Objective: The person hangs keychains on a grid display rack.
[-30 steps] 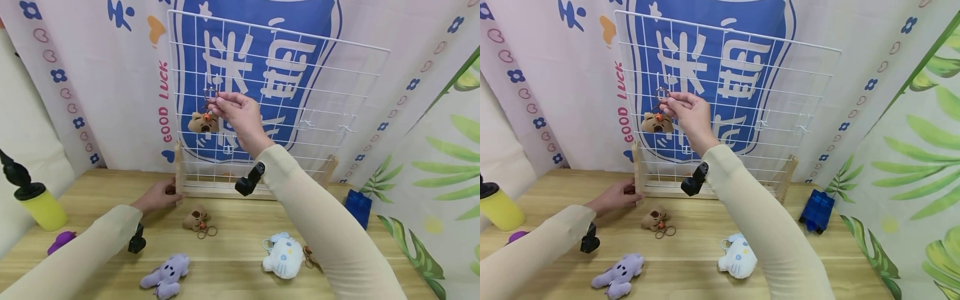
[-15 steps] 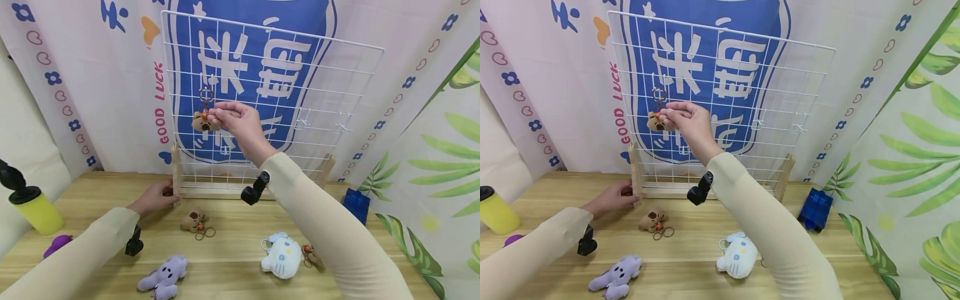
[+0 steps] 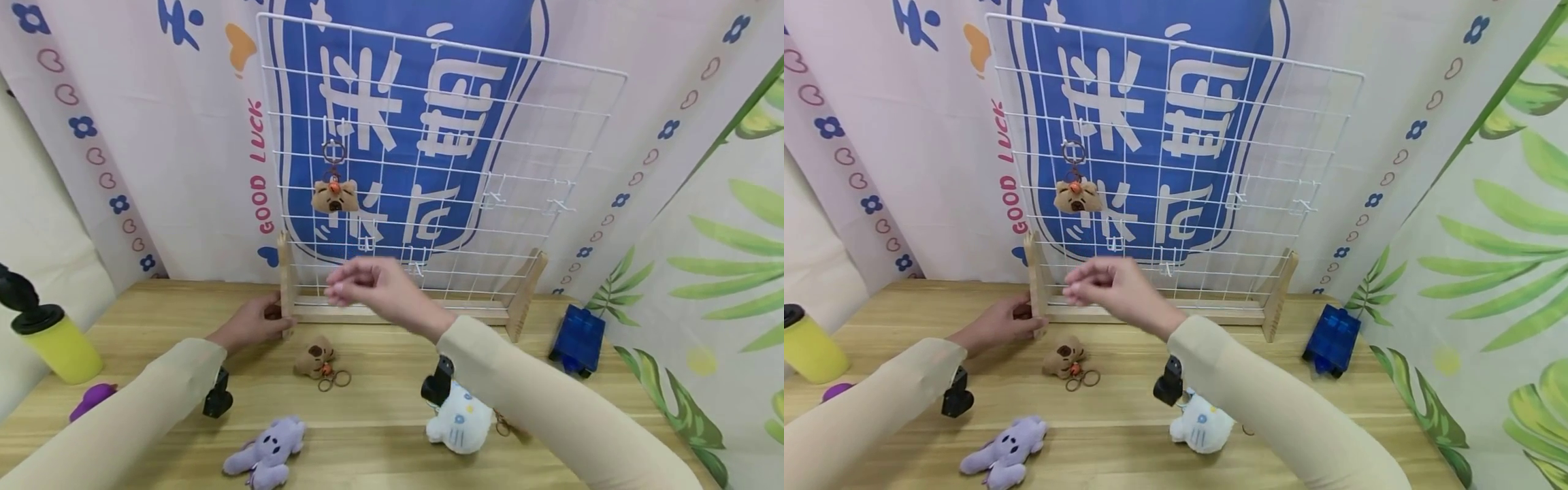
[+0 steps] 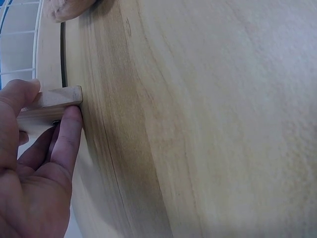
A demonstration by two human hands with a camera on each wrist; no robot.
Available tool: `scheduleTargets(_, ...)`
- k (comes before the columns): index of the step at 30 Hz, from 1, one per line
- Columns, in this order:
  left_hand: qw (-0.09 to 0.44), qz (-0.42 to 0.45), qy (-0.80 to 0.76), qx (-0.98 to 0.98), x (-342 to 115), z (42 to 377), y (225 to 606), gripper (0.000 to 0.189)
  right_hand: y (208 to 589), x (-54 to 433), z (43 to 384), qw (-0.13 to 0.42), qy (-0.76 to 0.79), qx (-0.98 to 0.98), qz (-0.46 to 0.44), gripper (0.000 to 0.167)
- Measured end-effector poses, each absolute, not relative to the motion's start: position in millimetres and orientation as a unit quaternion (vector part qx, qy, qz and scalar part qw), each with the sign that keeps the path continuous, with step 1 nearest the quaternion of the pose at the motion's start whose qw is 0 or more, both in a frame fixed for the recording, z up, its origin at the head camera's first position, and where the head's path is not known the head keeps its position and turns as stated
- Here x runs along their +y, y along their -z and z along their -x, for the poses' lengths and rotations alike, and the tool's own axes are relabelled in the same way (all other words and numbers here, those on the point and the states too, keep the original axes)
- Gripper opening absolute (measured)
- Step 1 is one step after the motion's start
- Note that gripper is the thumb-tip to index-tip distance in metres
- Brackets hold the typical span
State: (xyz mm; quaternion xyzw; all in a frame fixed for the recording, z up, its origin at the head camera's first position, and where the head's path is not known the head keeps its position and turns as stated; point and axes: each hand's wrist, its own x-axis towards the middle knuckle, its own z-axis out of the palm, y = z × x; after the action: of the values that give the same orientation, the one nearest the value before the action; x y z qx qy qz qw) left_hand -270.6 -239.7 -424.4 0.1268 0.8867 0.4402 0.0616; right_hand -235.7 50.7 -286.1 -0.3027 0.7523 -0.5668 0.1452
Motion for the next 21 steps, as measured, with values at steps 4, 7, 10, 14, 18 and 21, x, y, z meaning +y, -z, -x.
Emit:
scheduleTargets(4,0.057,-0.139,-0.441,0.885,-238.8,268.6,423.2,0.060,322.4,49.7,228.0,0.167,0.522,0.779,0.306,0.020)
scheduleTargets(7,0.057,-0.142,-0.442,0.884,-239.4,268.6,423.3,0.057,348.4,48.8,226.9,0.167,0.486,0.802,0.305,0.017)
scheduleTargets(10,0.058,-0.140,-0.441,0.885,-240.2,267.9,423.1,0.057,370.6,48.7,229.0,0.156,0.451,0.824,0.304,0.016)
scheduleTargets(14,0.060,-0.137,-0.440,0.885,-239.9,266.1,420.7,0.062,390.3,47.2,230.5,0.143,0.413,0.852,0.289,0.016)
scheduleTargets(18,0.063,-0.131,-0.437,0.887,-238.3,266.0,418.5,0.066,403.1,44.8,230.9,0.151,0.391,0.866,0.273,0.019)
scheduleTargets(21,0.069,-0.123,-0.438,0.888,-236.8,267.2,418.3,0.067,409.9,43.6,230.9,0.162,0.376,0.872,0.268,0.020)
